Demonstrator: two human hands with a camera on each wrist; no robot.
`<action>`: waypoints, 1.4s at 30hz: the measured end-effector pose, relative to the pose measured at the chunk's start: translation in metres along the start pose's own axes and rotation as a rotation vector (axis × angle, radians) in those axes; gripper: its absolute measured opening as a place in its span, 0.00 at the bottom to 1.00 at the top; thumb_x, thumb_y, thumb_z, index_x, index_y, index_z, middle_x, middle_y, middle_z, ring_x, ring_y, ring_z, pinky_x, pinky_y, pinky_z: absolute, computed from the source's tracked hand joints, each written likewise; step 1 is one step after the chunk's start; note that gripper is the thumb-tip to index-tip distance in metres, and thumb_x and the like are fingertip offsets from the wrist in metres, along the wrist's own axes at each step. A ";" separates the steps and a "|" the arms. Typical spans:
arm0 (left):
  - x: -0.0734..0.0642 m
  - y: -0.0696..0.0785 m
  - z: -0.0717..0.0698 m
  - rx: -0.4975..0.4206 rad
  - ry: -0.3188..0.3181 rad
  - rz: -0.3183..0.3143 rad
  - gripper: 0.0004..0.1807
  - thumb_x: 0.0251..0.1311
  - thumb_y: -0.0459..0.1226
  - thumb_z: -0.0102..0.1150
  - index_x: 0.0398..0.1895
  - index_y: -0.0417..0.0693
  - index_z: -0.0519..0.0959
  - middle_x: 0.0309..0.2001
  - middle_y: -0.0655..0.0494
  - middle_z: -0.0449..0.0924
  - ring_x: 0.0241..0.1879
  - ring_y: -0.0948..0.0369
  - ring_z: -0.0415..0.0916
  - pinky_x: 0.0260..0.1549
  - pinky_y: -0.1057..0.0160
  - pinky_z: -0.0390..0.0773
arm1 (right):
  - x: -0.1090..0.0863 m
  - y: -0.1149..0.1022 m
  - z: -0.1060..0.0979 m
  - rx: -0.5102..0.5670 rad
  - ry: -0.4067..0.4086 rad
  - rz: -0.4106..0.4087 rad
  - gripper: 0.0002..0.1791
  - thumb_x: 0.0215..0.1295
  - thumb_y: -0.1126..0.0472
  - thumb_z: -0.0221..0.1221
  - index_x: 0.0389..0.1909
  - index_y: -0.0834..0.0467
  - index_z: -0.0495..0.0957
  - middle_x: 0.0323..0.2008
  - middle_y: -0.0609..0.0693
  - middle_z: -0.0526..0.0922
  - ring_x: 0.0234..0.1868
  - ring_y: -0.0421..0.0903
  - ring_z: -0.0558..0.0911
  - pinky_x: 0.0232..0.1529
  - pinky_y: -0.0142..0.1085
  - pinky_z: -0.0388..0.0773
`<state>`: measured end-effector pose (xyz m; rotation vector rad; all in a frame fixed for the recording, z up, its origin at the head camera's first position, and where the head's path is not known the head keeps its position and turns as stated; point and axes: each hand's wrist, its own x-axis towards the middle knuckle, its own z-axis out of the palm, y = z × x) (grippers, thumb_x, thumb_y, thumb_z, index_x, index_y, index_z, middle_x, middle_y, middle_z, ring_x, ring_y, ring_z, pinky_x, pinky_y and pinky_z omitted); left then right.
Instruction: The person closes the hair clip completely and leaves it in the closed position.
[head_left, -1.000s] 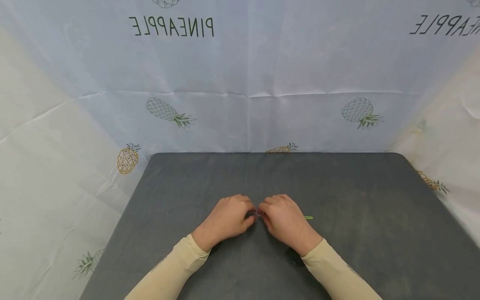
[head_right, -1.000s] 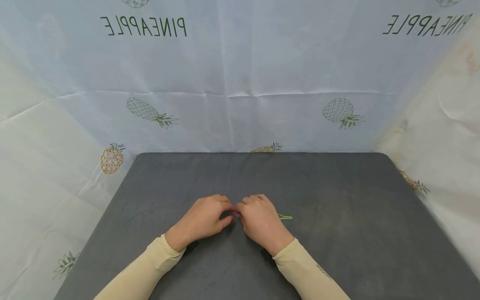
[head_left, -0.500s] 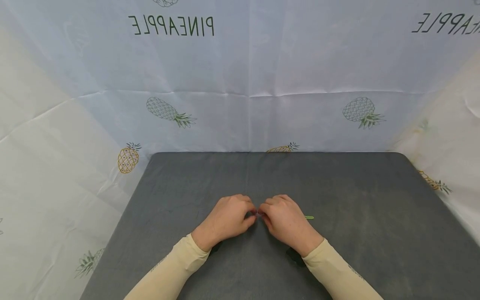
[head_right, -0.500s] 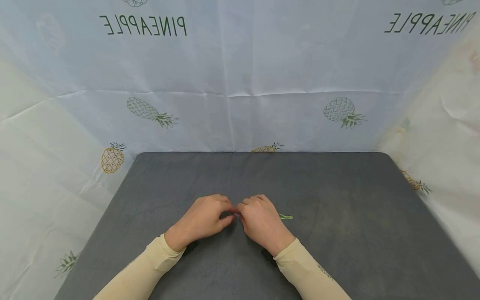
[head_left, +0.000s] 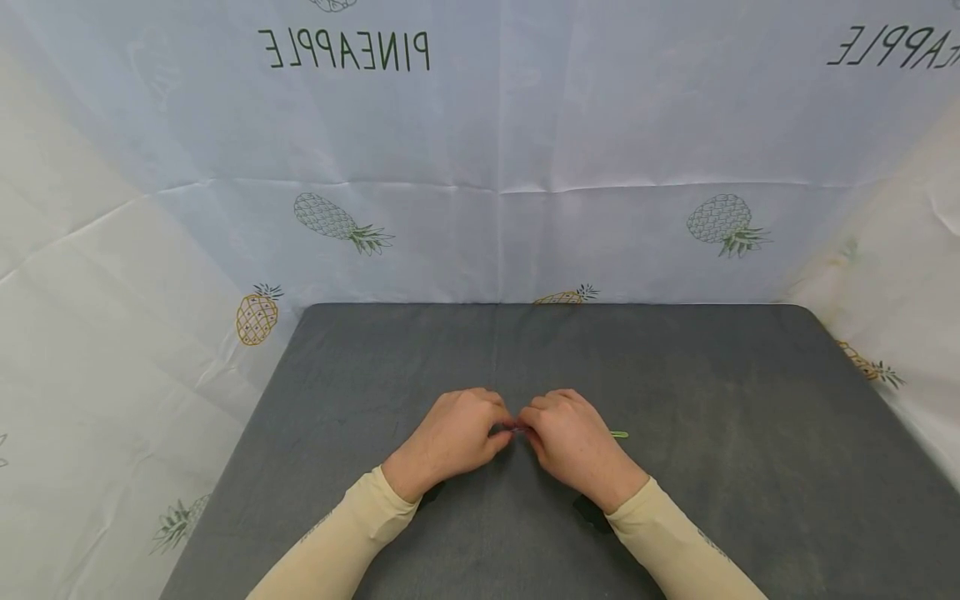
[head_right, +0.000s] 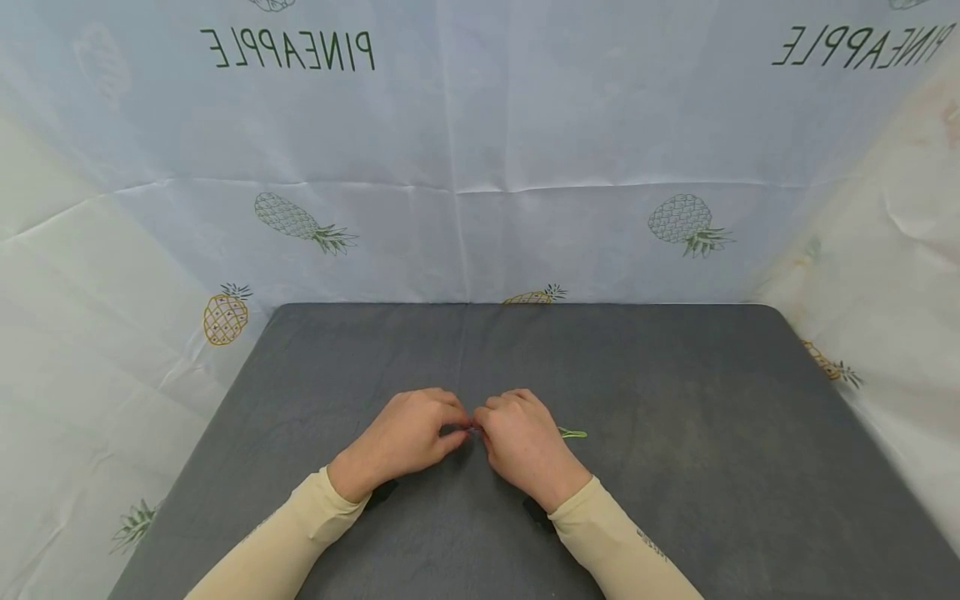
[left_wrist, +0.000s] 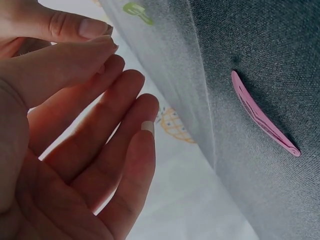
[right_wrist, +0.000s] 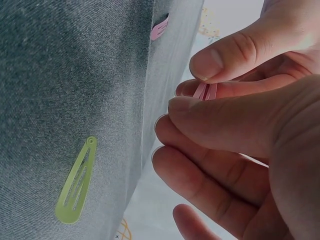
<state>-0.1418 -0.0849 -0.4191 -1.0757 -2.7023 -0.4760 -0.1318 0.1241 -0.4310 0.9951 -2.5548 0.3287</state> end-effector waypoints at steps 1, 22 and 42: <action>0.000 0.000 0.000 -0.002 -0.003 0.005 0.03 0.62 0.38 0.77 0.35 0.58 0.93 0.35 0.63 0.88 0.33 0.64 0.84 0.33 0.61 0.85 | 0.000 0.000 0.000 0.002 0.004 -0.003 0.13 0.57 0.69 0.78 0.26 0.50 0.85 0.22 0.42 0.79 0.28 0.41 0.82 0.54 0.46 0.84; 0.000 -0.003 -0.001 -0.005 -0.013 0.085 0.07 0.64 0.36 0.75 0.28 0.57 0.90 0.35 0.63 0.89 0.30 0.66 0.82 0.31 0.64 0.82 | -0.001 -0.001 -0.001 0.005 -0.024 -0.036 0.14 0.57 0.69 0.78 0.25 0.49 0.84 0.20 0.41 0.75 0.27 0.41 0.79 0.53 0.46 0.84; -0.001 -0.005 -0.003 0.008 -0.025 0.112 0.04 0.65 0.37 0.76 0.31 0.57 0.93 0.37 0.64 0.90 0.32 0.65 0.83 0.32 0.65 0.83 | -0.001 -0.002 -0.001 0.004 -0.040 -0.030 0.13 0.60 0.68 0.77 0.27 0.47 0.86 0.22 0.40 0.79 0.28 0.41 0.80 0.56 0.45 0.84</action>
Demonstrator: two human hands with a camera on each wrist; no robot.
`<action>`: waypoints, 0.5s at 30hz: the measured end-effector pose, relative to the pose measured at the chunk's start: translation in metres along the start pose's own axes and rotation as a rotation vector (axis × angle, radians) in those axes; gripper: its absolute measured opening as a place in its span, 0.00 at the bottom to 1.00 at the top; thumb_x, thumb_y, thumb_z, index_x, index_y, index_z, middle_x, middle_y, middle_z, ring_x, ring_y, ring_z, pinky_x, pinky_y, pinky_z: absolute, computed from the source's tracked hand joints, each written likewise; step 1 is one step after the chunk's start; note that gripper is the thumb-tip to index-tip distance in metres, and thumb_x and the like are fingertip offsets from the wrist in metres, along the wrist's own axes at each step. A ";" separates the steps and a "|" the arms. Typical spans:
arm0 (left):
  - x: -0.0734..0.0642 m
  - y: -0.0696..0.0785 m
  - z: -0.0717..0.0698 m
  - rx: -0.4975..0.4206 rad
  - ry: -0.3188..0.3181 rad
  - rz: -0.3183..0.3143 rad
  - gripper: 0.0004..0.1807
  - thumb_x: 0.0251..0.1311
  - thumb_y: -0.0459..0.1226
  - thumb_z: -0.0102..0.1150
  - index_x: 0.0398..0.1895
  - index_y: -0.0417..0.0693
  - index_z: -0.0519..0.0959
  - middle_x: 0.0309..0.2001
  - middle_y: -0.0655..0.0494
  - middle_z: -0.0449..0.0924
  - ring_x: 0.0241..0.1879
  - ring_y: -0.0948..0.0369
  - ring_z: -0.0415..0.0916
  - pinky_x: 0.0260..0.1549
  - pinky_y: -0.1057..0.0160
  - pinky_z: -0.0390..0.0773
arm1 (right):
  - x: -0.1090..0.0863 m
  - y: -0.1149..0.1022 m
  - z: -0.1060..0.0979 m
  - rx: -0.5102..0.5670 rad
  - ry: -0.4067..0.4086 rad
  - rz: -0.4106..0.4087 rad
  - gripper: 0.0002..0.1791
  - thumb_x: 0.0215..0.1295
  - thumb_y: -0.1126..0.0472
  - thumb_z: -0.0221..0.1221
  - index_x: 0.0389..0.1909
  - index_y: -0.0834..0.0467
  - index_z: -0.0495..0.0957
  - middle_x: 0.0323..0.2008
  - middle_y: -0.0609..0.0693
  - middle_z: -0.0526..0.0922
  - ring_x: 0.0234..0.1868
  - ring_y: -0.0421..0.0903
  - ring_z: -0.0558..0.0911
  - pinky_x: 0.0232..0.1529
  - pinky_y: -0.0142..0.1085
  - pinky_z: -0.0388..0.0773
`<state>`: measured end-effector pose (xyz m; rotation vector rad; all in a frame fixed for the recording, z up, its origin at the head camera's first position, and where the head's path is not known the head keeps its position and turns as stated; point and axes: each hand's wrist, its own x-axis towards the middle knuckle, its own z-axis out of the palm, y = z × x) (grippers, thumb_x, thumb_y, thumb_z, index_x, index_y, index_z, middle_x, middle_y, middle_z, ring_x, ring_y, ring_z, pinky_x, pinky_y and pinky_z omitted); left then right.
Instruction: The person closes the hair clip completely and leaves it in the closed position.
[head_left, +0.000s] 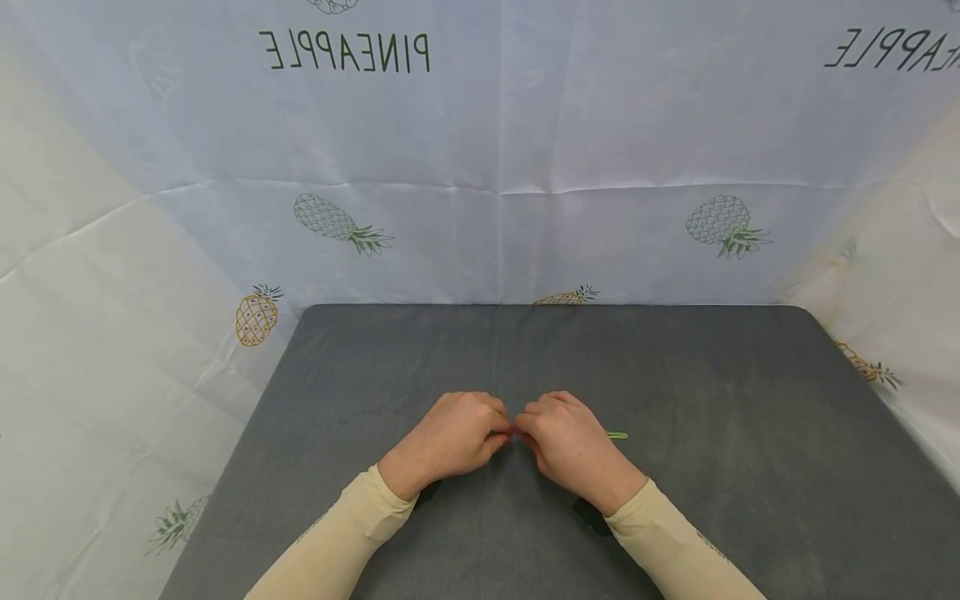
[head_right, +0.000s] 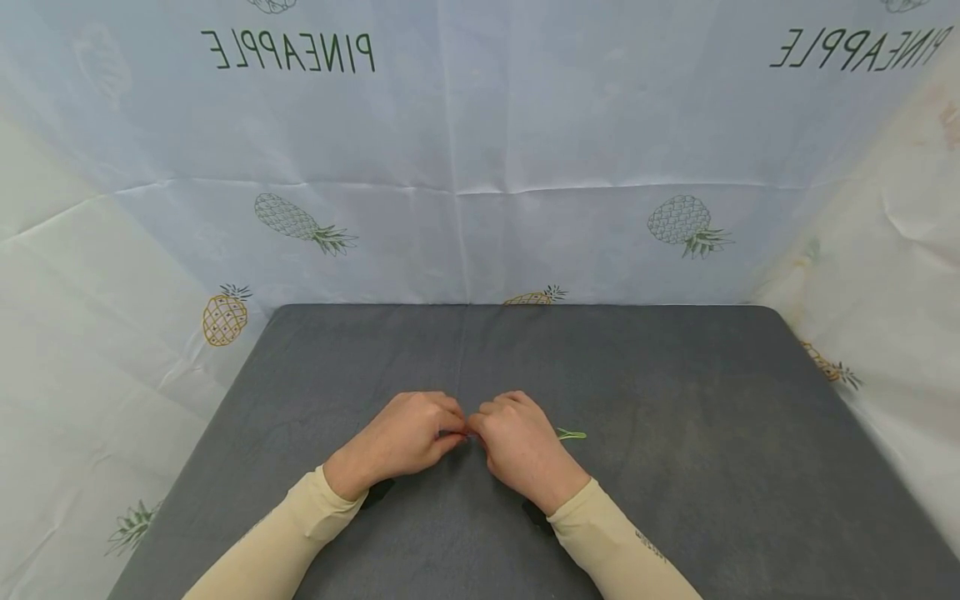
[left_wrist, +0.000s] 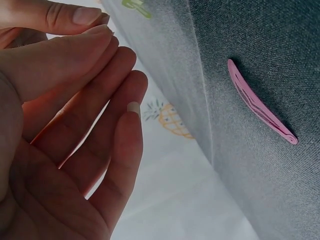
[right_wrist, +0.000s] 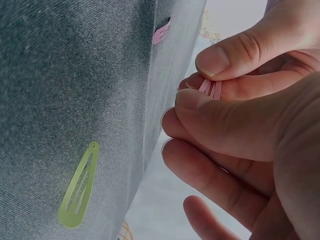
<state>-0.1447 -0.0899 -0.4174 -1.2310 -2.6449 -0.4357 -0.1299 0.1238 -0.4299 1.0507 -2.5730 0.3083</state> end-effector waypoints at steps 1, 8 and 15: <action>0.000 0.000 0.000 0.000 0.000 0.001 0.04 0.65 0.37 0.76 0.31 0.57 0.93 0.37 0.64 0.90 0.31 0.66 0.83 0.32 0.65 0.83 | 0.000 0.000 0.000 -0.001 0.001 -0.001 0.13 0.60 0.68 0.77 0.27 0.47 0.86 0.22 0.40 0.79 0.28 0.41 0.80 0.56 0.45 0.84; 0.000 0.000 -0.001 -0.003 0.001 0.010 0.05 0.65 0.38 0.76 0.31 0.57 0.92 0.35 0.64 0.89 0.30 0.66 0.81 0.31 0.66 0.81 | 0.000 -0.001 0.000 -0.007 0.017 -0.010 0.13 0.59 0.68 0.77 0.26 0.47 0.86 0.22 0.41 0.79 0.28 0.41 0.80 0.56 0.44 0.84; -0.001 0.000 -0.002 0.005 -0.001 0.015 0.06 0.64 0.37 0.76 0.29 0.57 0.92 0.35 0.65 0.89 0.29 0.67 0.80 0.30 0.67 0.80 | 0.000 -0.001 0.002 -0.003 0.023 -0.016 0.14 0.58 0.69 0.77 0.25 0.48 0.85 0.21 0.41 0.78 0.28 0.41 0.79 0.56 0.44 0.84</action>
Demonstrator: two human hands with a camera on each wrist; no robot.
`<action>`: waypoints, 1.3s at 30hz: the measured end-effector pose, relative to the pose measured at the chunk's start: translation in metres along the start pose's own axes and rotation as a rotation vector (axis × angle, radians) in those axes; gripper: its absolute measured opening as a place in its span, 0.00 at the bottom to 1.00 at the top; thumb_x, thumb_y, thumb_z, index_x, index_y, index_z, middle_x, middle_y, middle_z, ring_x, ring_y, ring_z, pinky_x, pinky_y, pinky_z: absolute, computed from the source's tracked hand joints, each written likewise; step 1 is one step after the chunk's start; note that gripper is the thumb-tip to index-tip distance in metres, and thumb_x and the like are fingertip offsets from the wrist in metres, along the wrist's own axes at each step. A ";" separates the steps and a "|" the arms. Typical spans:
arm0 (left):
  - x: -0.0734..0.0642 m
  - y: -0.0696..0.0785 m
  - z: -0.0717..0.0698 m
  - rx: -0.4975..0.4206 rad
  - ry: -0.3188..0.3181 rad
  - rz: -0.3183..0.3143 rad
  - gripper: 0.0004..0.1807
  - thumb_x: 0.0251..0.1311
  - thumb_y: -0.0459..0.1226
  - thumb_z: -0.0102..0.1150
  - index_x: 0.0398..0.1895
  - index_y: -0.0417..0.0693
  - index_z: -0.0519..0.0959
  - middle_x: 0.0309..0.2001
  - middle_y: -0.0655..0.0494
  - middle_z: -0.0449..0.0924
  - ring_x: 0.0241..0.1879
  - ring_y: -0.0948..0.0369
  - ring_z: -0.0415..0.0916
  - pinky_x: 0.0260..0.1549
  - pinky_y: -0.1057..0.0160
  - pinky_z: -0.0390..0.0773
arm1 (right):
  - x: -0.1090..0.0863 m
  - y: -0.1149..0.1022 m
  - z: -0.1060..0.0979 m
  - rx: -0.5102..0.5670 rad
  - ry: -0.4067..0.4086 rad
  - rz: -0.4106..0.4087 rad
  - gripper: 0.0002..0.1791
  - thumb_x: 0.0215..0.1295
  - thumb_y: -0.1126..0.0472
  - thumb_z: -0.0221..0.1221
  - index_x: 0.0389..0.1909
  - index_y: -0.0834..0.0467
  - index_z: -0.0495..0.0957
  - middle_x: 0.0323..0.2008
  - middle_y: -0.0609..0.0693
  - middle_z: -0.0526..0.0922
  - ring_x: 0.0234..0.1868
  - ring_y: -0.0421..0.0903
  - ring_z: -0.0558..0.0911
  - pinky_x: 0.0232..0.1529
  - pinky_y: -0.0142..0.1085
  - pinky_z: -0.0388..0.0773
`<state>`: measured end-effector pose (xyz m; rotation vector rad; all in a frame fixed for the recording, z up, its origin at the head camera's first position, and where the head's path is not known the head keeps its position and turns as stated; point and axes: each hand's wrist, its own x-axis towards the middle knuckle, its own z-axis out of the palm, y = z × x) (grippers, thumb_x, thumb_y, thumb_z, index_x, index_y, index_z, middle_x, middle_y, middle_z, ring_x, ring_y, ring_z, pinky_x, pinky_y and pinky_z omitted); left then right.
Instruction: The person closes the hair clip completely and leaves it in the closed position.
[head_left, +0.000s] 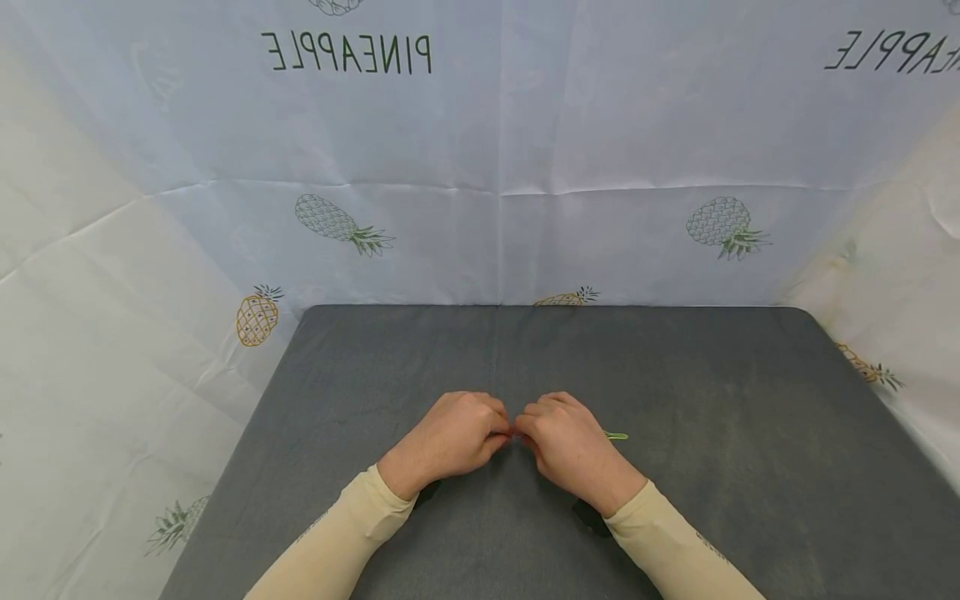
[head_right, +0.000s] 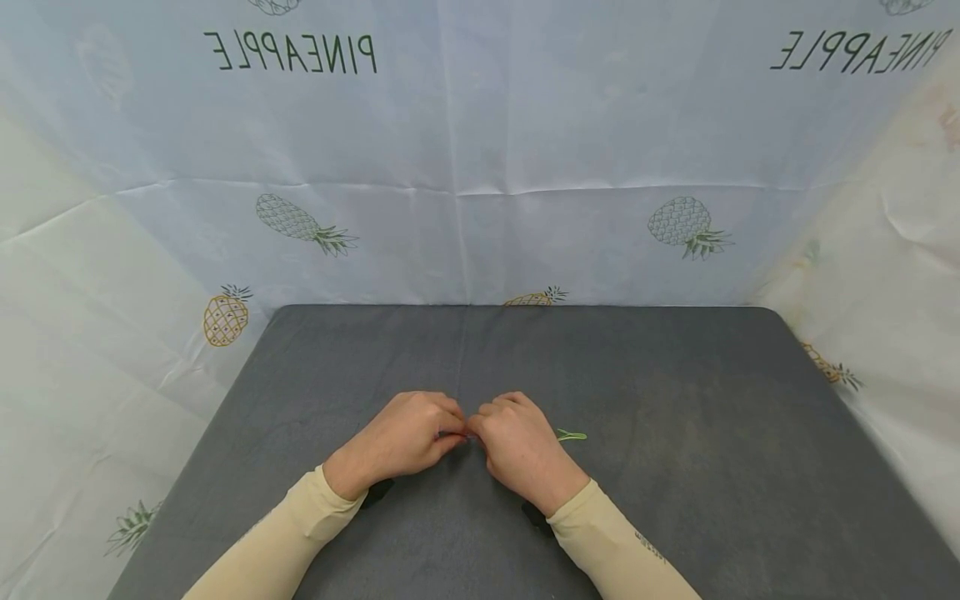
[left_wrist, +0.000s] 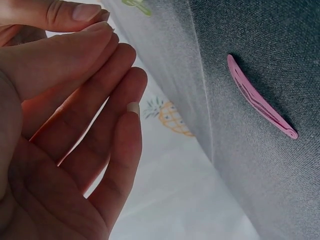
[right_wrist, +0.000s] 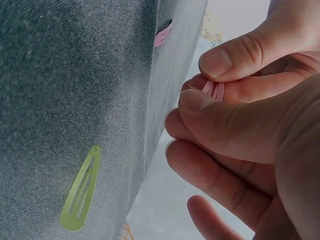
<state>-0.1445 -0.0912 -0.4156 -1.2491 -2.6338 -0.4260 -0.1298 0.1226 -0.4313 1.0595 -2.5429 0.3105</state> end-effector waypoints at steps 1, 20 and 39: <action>0.000 0.000 0.000 0.002 -0.001 0.001 0.06 0.64 0.37 0.76 0.29 0.57 0.92 0.35 0.65 0.89 0.29 0.67 0.80 0.30 0.67 0.80 | 0.000 0.000 0.000 0.000 0.001 -0.001 0.14 0.58 0.69 0.77 0.25 0.48 0.85 0.21 0.41 0.77 0.27 0.41 0.79 0.56 0.43 0.84; 0.000 -0.002 0.002 0.020 0.011 0.032 0.04 0.63 0.38 0.77 0.30 0.58 0.92 0.34 0.65 0.89 0.29 0.67 0.81 0.32 0.65 0.82 | 0.000 0.000 0.001 -0.014 0.015 -0.029 0.18 0.60 0.68 0.77 0.20 0.48 0.80 0.18 0.41 0.71 0.24 0.41 0.76 0.53 0.42 0.83; -0.001 -0.002 0.003 0.018 0.008 0.039 0.05 0.62 0.38 0.77 0.30 0.59 0.92 0.34 0.66 0.89 0.29 0.67 0.82 0.32 0.68 0.81 | -0.001 0.000 0.001 -0.001 0.010 -0.026 0.17 0.61 0.67 0.76 0.21 0.47 0.81 0.18 0.40 0.71 0.25 0.40 0.75 0.54 0.42 0.83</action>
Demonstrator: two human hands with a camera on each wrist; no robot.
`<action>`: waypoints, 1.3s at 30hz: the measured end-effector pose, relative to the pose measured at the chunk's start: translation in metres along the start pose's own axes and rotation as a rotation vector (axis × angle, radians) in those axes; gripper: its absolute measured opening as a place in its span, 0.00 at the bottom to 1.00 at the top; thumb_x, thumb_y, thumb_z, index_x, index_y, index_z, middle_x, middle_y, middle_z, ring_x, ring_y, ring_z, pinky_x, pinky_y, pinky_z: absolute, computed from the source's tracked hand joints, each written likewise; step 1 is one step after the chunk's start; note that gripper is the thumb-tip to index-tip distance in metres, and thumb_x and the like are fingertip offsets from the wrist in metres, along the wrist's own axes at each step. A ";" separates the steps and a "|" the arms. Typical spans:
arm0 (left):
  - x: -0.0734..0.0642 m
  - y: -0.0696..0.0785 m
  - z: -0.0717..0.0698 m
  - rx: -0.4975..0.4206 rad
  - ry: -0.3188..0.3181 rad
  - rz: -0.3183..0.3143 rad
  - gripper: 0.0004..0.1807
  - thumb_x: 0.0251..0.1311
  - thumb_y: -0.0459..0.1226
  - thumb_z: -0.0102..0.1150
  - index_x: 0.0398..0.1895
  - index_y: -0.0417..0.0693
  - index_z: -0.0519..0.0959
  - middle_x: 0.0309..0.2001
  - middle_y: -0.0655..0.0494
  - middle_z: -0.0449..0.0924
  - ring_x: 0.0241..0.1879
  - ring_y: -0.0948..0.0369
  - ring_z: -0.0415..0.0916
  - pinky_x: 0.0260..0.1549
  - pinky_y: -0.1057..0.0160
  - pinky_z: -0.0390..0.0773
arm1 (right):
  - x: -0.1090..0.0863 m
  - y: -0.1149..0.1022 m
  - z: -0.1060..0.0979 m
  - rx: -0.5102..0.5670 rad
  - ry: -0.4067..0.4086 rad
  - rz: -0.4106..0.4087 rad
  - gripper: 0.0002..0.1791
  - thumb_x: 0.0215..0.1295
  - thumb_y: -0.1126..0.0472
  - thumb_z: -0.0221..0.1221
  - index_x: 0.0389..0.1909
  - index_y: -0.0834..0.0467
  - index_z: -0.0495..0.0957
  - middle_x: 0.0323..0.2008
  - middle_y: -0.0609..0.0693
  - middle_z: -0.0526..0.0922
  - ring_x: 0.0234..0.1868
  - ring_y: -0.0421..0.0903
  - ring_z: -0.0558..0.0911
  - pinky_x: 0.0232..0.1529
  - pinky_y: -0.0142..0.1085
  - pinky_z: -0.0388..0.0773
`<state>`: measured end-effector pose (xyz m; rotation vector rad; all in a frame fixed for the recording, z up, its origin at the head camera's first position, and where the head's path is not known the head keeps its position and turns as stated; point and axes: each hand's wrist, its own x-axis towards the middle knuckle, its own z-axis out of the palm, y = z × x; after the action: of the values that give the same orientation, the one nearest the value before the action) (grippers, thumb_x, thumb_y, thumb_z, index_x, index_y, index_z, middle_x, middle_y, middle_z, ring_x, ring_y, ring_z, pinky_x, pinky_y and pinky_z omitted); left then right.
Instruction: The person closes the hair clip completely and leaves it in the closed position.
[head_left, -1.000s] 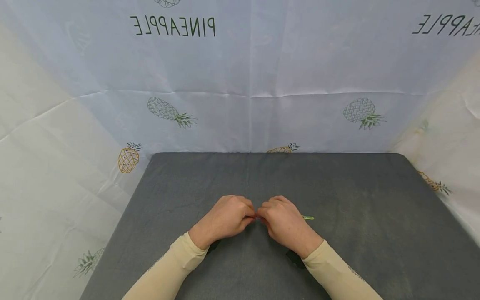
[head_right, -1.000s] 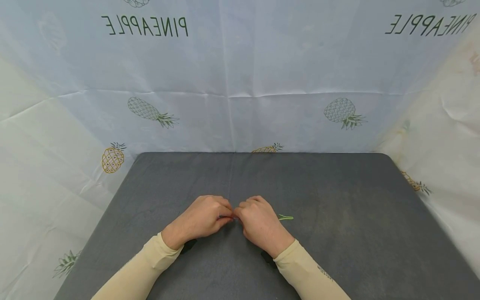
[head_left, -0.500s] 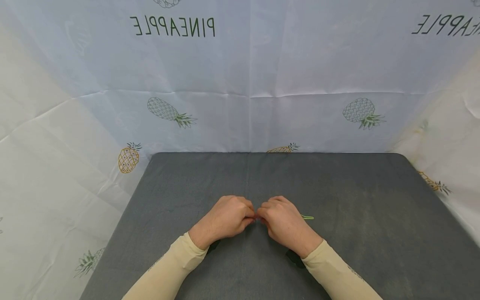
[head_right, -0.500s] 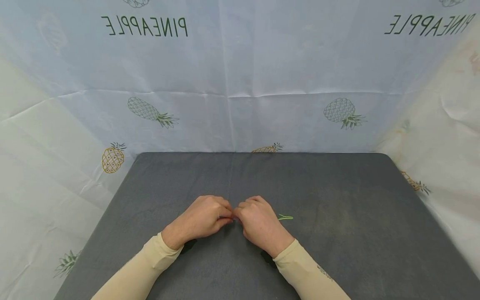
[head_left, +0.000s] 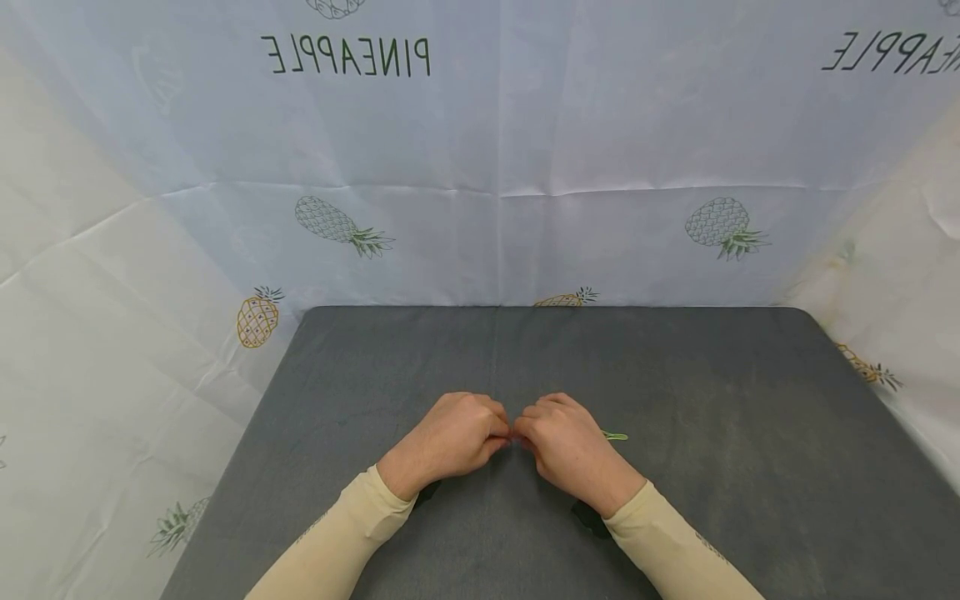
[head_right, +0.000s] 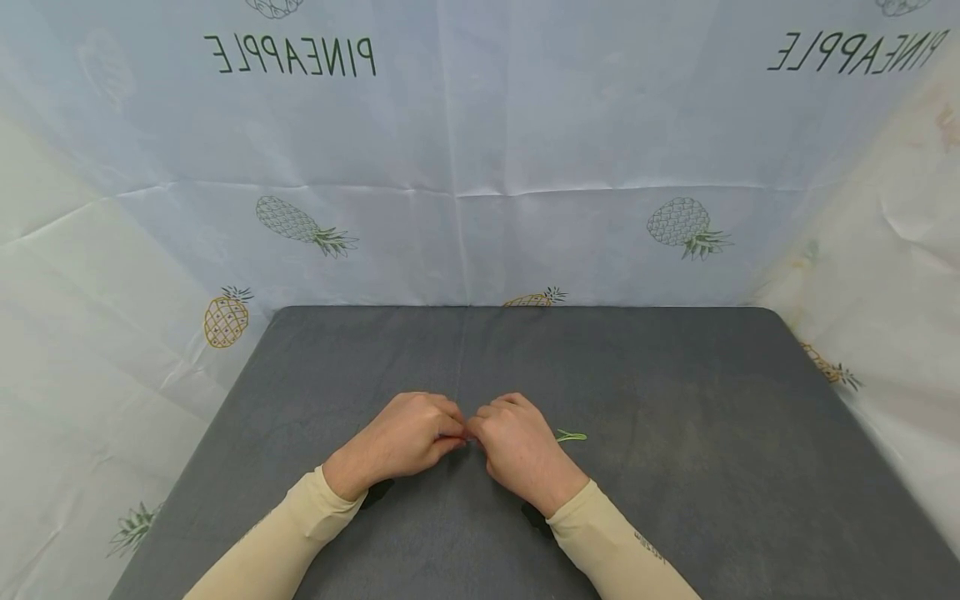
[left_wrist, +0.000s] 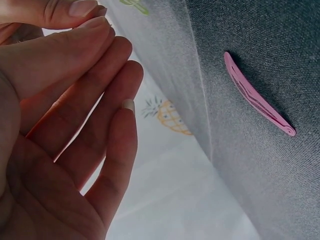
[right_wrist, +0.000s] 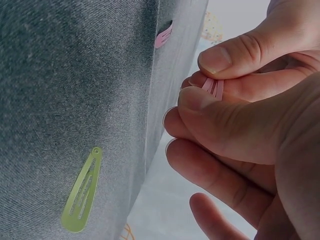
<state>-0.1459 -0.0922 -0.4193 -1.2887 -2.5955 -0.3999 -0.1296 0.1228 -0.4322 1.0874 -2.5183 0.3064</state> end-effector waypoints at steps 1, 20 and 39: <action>0.000 0.000 0.000 0.002 0.001 0.001 0.05 0.62 0.38 0.77 0.30 0.59 0.92 0.34 0.66 0.89 0.29 0.67 0.82 0.32 0.68 0.81 | 0.000 0.000 0.000 0.000 0.001 0.000 0.18 0.61 0.67 0.76 0.21 0.47 0.81 0.18 0.40 0.71 0.25 0.40 0.75 0.54 0.42 0.83; 0.000 0.000 0.000 0.011 0.013 0.014 0.06 0.62 0.37 0.78 0.28 0.59 0.91 0.33 0.66 0.88 0.28 0.68 0.80 0.31 0.69 0.79 | 0.000 0.000 0.001 0.000 0.001 -0.001 0.18 0.62 0.68 0.75 0.21 0.47 0.81 0.18 0.40 0.71 0.25 0.40 0.75 0.54 0.42 0.83; 0.000 0.001 0.000 0.019 -0.001 0.017 0.06 0.62 0.38 0.78 0.29 0.59 0.92 0.31 0.66 0.87 0.27 0.68 0.79 0.30 0.68 0.79 | 0.000 -0.001 0.001 -0.007 -0.027 -0.002 0.20 0.64 0.66 0.75 0.19 0.46 0.79 0.16 0.40 0.67 0.23 0.39 0.71 0.54 0.42 0.83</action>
<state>-0.1447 -0.0914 -0.4193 -1.3036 -2.5811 -0.3706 -0.1297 0.1217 -0.4330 1.0993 -2.5398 0.2842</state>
